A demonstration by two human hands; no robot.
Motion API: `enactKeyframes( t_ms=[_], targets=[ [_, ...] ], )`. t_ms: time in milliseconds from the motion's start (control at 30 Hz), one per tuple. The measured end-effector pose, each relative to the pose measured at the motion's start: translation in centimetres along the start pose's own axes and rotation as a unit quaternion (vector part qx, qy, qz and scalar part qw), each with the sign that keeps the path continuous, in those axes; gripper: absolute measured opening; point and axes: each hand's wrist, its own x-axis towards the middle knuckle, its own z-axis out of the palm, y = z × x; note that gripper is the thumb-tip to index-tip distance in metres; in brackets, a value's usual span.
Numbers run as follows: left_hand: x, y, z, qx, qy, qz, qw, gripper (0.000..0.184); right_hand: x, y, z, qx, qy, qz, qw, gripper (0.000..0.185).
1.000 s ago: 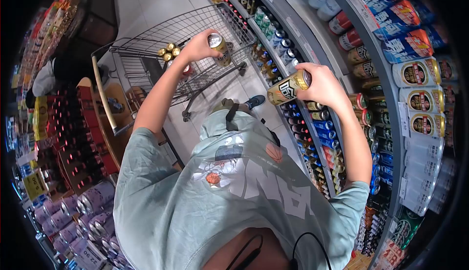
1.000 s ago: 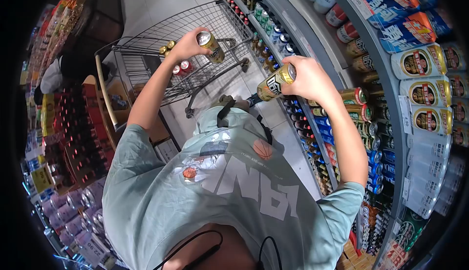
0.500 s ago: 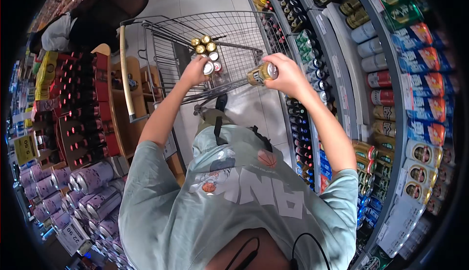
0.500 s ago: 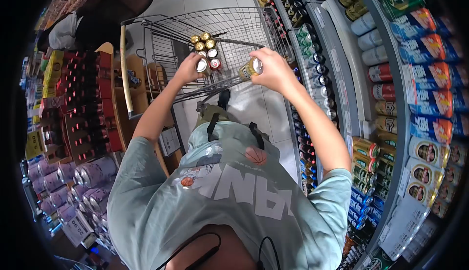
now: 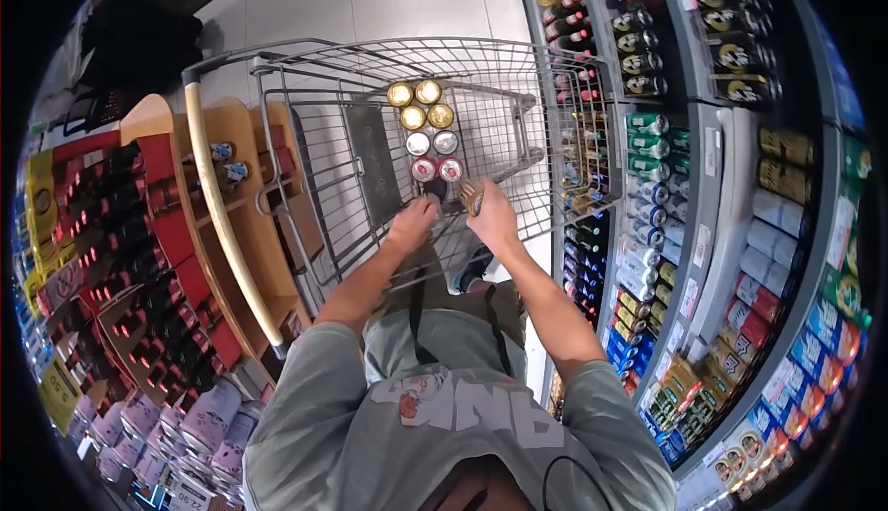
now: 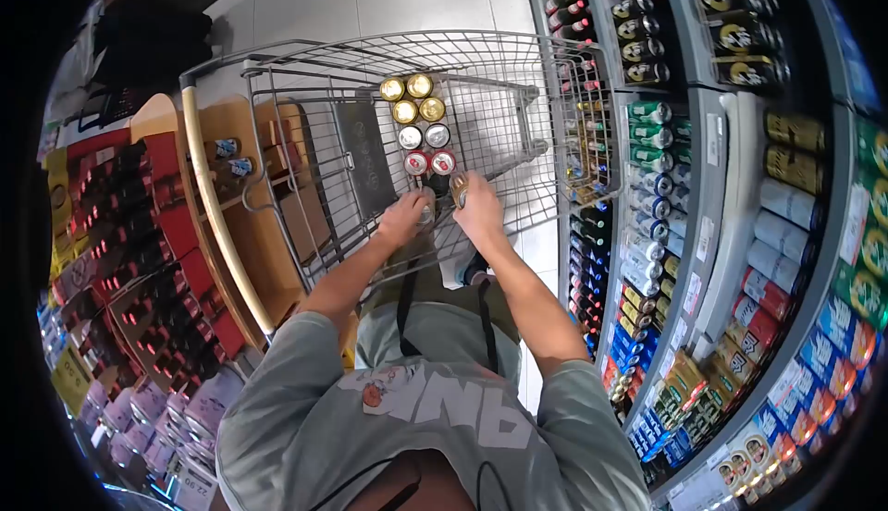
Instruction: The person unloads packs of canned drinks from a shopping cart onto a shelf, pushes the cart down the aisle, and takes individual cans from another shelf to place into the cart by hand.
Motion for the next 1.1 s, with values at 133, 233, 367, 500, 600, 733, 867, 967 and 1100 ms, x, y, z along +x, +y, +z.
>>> enactKeyframes(
  t_ms=[133, 233, 367, 500, 600, 733, 867, 967, 1100],
  targets=[
    [1.1, -0.8, 2.9, -0.004, 0.089, 0.021, 0.996, 0.051, 3.0, 2.1, 6.2, -0.049, -0.051, 0.068, 0.995, 0.063],
    [1.6, -1.3, 4.2, -0.023, 0.118, -0.008, 0.993, 0.051, 4.4, 2.5, 9.4, -0.075, -0.116, 0.131, 0.982, 0.068],
    [2.5, -2.4, 4.5, -0.044, 0.106, -0.038, 0.993, 0.048, 4.9, 3.3, 12.6, -0.069, -0.107, 0.196, 0.972, 0.073],
    [3.2, -2.7, 5.8, -0.060, 0.111, -0.083, 0.988, 0.044, 5.1, 3.9, 14.5, -0.029, -0.052, 0.226, 0.972, 0.072],
    [3.7, -2.5, 6.6, -0.046, 0.156, -0.111, 0.980, 0.042, 5.7, 4.4, 15.3, -0.012, -0.023, 0.226, 0.974, 0.071],
    [3.8, -2.4, 6.3, -0.051, 0.206, -0.098, 0.972, 0.042, 6.0, 3.7, 15.3, 0.001, -0.018, 0.245, 0.969, 0.070],
    [4.0, -2.6, 5.9, -0.044, 0.208, -0.095, 0.972, 0.043, 6.0, 3.2, 15.2, -0.001, 0.000, 0.238, 0.971, 0.070],
    [3.8, -2.5, 5.8, -0.040, 0.218, -0.099, 0.970, 0.042, 6.0, 3.4, 15.4, 0.006, 0.011, 0.236, 0.972, 0.070],
    [3.7, -2.7, 6.5, -0.072, 0.213, -0.112, 0.968, 0.047, 5.8, 3.5, 15.3, 0.003, 0.018, 0.226, 0.974, 0.072]
  ],
)
